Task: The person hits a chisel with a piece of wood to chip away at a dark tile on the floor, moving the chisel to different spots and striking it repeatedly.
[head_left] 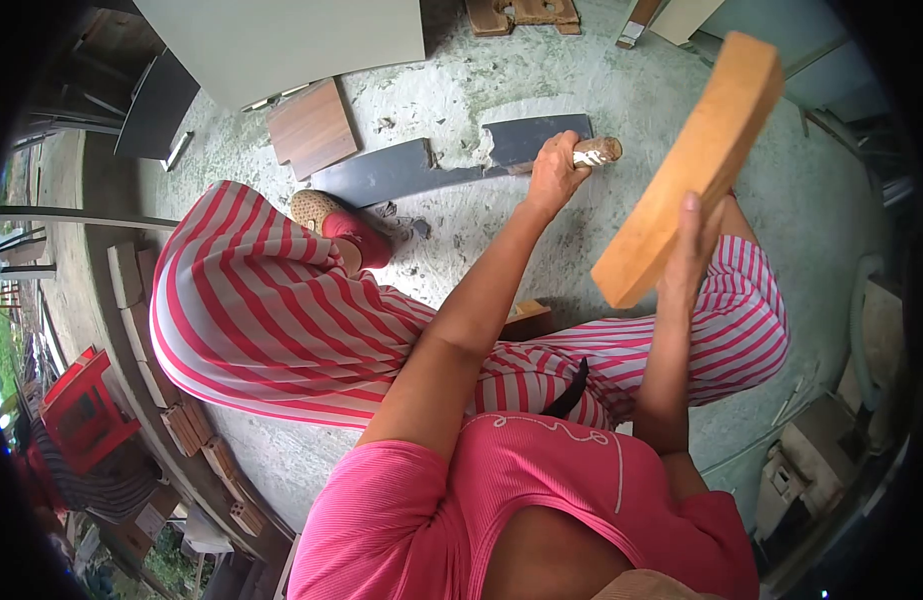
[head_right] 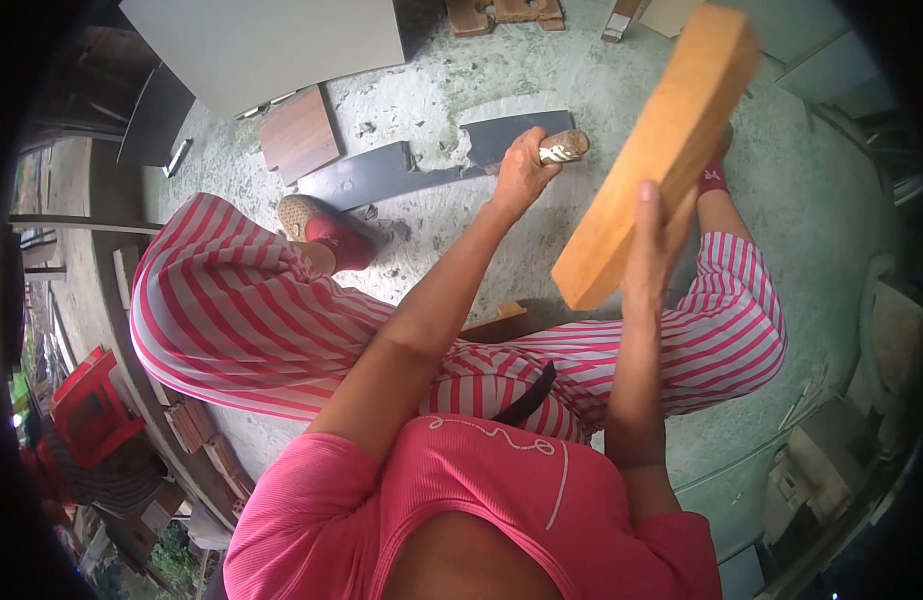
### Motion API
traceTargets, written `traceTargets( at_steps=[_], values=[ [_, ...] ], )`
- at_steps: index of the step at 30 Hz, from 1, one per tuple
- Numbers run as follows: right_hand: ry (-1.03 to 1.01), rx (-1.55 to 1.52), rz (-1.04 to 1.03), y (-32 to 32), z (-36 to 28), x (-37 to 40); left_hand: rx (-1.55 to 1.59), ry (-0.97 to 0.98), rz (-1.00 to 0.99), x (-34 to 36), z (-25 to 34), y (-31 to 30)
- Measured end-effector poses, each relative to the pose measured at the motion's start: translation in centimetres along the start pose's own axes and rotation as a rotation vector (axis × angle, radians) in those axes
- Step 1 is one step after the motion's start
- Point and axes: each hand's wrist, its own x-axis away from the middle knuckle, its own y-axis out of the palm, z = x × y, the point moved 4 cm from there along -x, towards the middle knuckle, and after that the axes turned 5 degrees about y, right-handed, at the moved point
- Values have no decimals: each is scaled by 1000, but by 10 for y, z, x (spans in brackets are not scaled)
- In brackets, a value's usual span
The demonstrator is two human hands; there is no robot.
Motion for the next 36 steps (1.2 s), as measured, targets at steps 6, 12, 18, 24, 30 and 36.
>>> traceTargets(
  at_steps=[6, 12, 18, 24, 30, 36],
  values=[
    [-36, 0, 78, -5, -2, -6, -13, 2, -31, 2, 3, -2],
    [190, 148, -391, 28, 49, 20, -29, 69, -36, 9, -6, 7],
    [14, -12, -108, -7, -11, -6, -28, 53, -94, 8, 3, 0],
    [-53, 164, -59, 2, 34, 1, 3, 1, -64, 6, 1, -2],
    [278, -7, -342, 19, 66, 23, 0, -7, -61, 6, -6, -2],
    [192, 55, -362, 17, 64, 20, -11, -19, -72, 7, -9, -2]
  ],
)
